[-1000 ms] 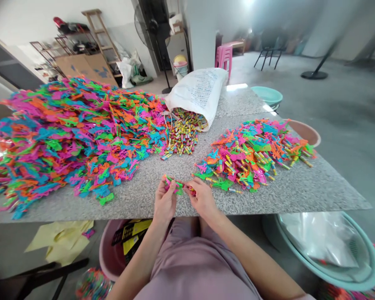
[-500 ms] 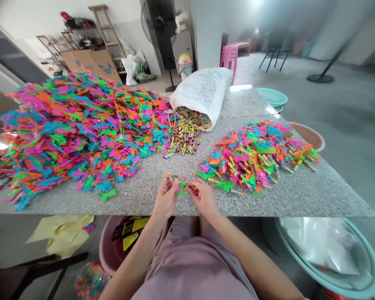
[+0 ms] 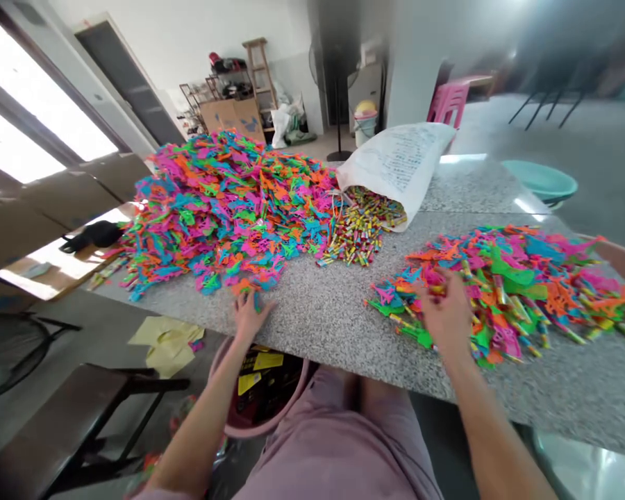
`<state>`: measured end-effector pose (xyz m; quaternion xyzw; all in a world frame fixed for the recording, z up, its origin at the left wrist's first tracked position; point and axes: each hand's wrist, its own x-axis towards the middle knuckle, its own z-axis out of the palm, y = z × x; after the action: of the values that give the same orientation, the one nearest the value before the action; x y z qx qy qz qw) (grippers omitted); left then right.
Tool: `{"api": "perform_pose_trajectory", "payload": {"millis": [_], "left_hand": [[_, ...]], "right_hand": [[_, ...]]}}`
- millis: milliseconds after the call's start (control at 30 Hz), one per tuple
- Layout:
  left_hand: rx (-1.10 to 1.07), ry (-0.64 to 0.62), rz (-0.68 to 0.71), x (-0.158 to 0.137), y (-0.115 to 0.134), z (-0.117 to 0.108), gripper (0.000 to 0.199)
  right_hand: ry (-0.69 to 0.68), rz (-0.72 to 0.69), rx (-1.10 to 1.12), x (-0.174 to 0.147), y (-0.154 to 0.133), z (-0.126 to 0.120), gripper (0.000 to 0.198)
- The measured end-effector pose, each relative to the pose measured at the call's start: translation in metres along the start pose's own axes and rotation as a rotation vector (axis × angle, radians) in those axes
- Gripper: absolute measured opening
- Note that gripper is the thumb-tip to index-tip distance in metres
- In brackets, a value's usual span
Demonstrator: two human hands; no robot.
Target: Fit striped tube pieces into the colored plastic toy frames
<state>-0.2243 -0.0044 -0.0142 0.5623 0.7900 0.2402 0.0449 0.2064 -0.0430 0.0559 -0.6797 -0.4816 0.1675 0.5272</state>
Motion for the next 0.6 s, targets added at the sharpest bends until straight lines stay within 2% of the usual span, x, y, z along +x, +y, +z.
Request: {"api": "perform_pose_trajectory", "payload": {"millis": [67, 100, 167, 200, 300, 367, 433, 500, 600], "left_hand": [[-0.128, -0.006, 0.091, -0.029, 0.027, 0.016, 0.075], [-0.204, -0.005, 0.148, -0.042, 0.041, 0.021, 0.075], [-0.317, 0.009, 0.207, -0.064, 0.063, 0.027, 0.080], [-0.333, 0.031, 0.191, -0.072, 0.071, 0.028, 0.085], [-0.204, 0.073, 0.019, -0.084, 0.077, 0.023, 0.092], [-0.100, 0.024, -0.026, -0.085, 0.071, 0.016, 0.077], [-0.114, -0.030, 0.000, -0.083, 0.062, 0.009, 0.053], [-0.251, -0.026, -0.024, -0.079, 0.054, 0.000, 0.038], [-0.669, -0.051, -0.239, -0.078, 0.052, -0.013, 0.026]], "right_hand": [[-0.305, 0.240, 0.245, -0.032, -0.008, 0.036, 0.047], [-0.445, 0.313, 0.326, -0.046, -0.011, 0.052, 0.045], [-0.626, 0.363, 0.413, -0.068, -0.015, 0.076, 0.038], [-0.677, 0.355, 0.421, -0.076, -0.016, 0.084, 0.034], [-0.682, 0.261, 0.374, -0.088, -0.017, 0.098, 0.029], [-0.647, 0.194, 0.333, -0.092, -0.015, 0.102, 0.030], [-0.657, 0.153, 0.313, -0.095, -0.014, 0.106, 0.032], [-0.687, 0.124, 0.319, -0.098, -0.015, 0.111, 0.032], [-0.656, 0.054, 0.343, -0.103, -0.021, 0.116, 0.028]]}}
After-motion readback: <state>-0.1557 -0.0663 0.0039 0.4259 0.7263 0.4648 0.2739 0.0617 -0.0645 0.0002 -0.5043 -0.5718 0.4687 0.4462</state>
